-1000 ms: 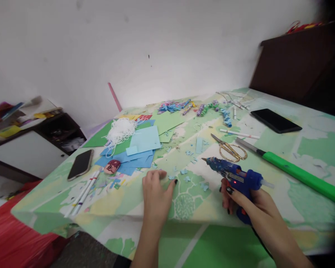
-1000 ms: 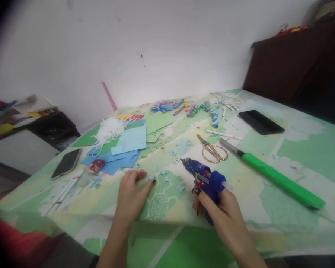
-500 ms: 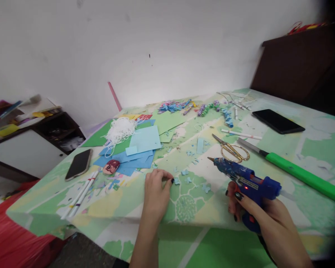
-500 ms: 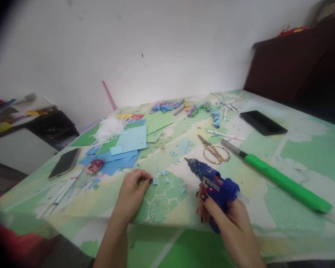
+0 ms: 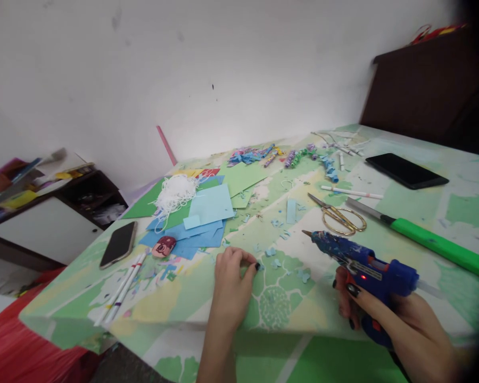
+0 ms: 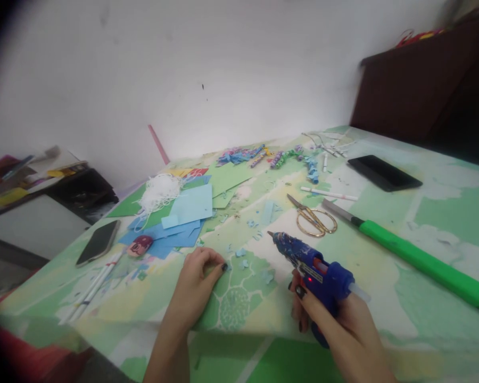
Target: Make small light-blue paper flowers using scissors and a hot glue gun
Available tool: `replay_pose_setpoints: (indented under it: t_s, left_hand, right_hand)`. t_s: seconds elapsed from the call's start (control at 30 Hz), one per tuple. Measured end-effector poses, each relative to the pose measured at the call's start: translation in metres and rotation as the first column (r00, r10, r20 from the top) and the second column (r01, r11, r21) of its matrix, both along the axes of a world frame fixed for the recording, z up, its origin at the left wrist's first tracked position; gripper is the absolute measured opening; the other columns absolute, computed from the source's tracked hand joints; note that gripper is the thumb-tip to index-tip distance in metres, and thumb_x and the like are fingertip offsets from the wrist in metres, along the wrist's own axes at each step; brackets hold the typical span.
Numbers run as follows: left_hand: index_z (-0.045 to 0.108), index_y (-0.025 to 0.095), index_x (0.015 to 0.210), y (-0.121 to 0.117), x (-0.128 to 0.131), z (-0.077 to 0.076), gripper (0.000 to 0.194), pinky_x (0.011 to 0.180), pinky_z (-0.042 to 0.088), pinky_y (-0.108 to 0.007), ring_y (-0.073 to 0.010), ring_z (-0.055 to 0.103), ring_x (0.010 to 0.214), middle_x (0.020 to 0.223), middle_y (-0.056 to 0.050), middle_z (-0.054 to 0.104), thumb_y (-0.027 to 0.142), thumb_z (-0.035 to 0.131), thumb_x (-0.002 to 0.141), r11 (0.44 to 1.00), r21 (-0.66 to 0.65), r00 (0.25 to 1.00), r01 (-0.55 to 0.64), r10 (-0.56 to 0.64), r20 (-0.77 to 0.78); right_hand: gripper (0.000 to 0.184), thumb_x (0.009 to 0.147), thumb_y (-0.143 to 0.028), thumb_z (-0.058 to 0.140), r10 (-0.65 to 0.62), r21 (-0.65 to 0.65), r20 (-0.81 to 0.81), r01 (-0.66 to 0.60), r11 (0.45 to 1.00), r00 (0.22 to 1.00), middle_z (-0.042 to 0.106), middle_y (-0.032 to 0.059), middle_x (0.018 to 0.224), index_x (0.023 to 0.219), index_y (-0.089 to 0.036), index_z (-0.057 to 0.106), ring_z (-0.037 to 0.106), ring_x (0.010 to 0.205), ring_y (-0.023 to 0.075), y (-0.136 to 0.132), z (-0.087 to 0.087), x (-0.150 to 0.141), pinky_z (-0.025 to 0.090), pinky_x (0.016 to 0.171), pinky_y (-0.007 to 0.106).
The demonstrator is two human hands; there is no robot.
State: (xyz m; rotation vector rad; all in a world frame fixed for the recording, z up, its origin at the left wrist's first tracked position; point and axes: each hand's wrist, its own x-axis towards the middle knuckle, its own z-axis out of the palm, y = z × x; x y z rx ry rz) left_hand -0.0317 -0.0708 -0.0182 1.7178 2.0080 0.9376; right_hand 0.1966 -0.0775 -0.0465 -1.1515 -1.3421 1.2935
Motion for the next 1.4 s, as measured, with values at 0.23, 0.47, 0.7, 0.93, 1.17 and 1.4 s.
replay_pose_setpoints:
  t_s: [0.23, 0.47, 0.7, 0.93, 1.17, 1.4]
  left_hand:
    - [0.055, 0.019, 0.075, -0.006, 0.006, 0.007, 0.01, 0.069, 0.038, -0.029, -0.0182, 0.05, 0.086, 0.085, -0.003, 0.055, 0.016, 0.046, 0.075, 1.0, -0.01, 0.991, 0.019, -0.018, 0.134]
    - [0.055, 0.02, 0.073, -0.009, 0.023, 0.014, 0.011, 0.071, 0.038, -0.029, -0.0173, 0.05, 0.086, 0.085, -0.002, 0.056, 0.011, 0.047, 0.074, 0.996, -0.017, 0.98, 0.087, -0.083, 0.18]
    - [0.057, 0.02, 0.071, -0.004, 0.045, 0.012, 0.011, 0.079, 0.037, -0.031, -0.0171, 0.049, 0.089, 0.085, -0.002, 0.058, 0.011, 0.05, 0.073, 0.993, -0.009, 0.974, 0.114, -0.11, 0.201]
    - [0.061, 0.019, 0.069, 0.007, 0.052, 0.004, 0.01, 0.076, 0.038, -0.033, -0.0185, 0.052, 0.084, 0.079, -0.002, 0.061, 0.012, 0.053, 0.07, 0.993, -0.028, 0.978, 0.111, -0.104, 0.18]
    - [0.06, 0.019, 0.068, 0.007, 0.052, 0.002, 0.009, 0.076, 0.038, -0.033, -0.0187, 0.051, 0.085, 0.078, -0.003, 0.06, 0.014, 0.052, 0.071, 0.988, -0.067, 0.982, 0.138, -0.128, 0.14]
    - [0.062, 0.018, 0.065, 0.007, 0.057, 0.004, 0.01, 0.078, 0.04, -0.033, -0.0184, 0.051, 0.086, 0.083, -0.004, 0.056, 0.015, 0.053, 0.07, 0.991, -0.075, 0.987, 0.113, -0.103, 0.124]
  right_hand:
    - [0.04, 0.073, -0.047, 0.056, -0.068, -0.073, -0.018, 0.066, 0.995, 0.998, 0.055, 0.0031, 0.055, 0.094, -0.012, 0.058, 0.048, 0.047, 0.0142, 0.001, -0.006, 0.003, 0.04, 0.039, 0.024]
    - [0.037, 0.071, -0.048, 0.057, -0.141, -0.062, 0.003, 0.141, 0.988, 0.99, 0.06, 0.0068, 0.067, 0.086, -0.014, 0.059, 0.052, 0.055, 0.0165, 0.0, -0.008, -0.001, 0.043, 0.046, 0.026]
    - [0.037, 0.069, -0.051, 0.058, -0.18, -0.051, 0.025, 0.181, 0.982, 0.983, 0.06, 0.0047, 0.065, 0.084, -0.017, 0.058, 0.054, 0.056, 0.0165, -0.001, -0.004, -0.004, 0.044, 0.048, 0.025]
    - [0.037, 0.069, -0.049, 0.059, -0.194, -0.075, 0.042, 0.196, 0.978, 0.98, 0.063, 0.0079, 0.074, 0.086, -0.016, 0.061, 0.059, 0.07, 0.0214, -0.002, 0.006, -0.006, 0.046, 0.05, 0.024]
    - [0.026, 0.073, -0.042, 0.058, -0.214, 0.002, 0.009, 0.214, 0.977, 0.977, 0.062, 0.0055, 0.074, 0.082, -0.017, 0.061, 0.057, 0.068, 0.0175, -0.006, 0.014, -0.01, 0.048, 0.058, 0.024]
    - [0.027, 0.072, -0.041, 0.058, -0.241, 0.031, 0.029, 0.24, 0.97, 0.97, 0.06, 0.0061, 0.072, 0.079, -0.016, 0.061, 0.055, 0.066, 0.017, -0.005, 0.016, -0.013, 0.048, 0.056, 0.024]
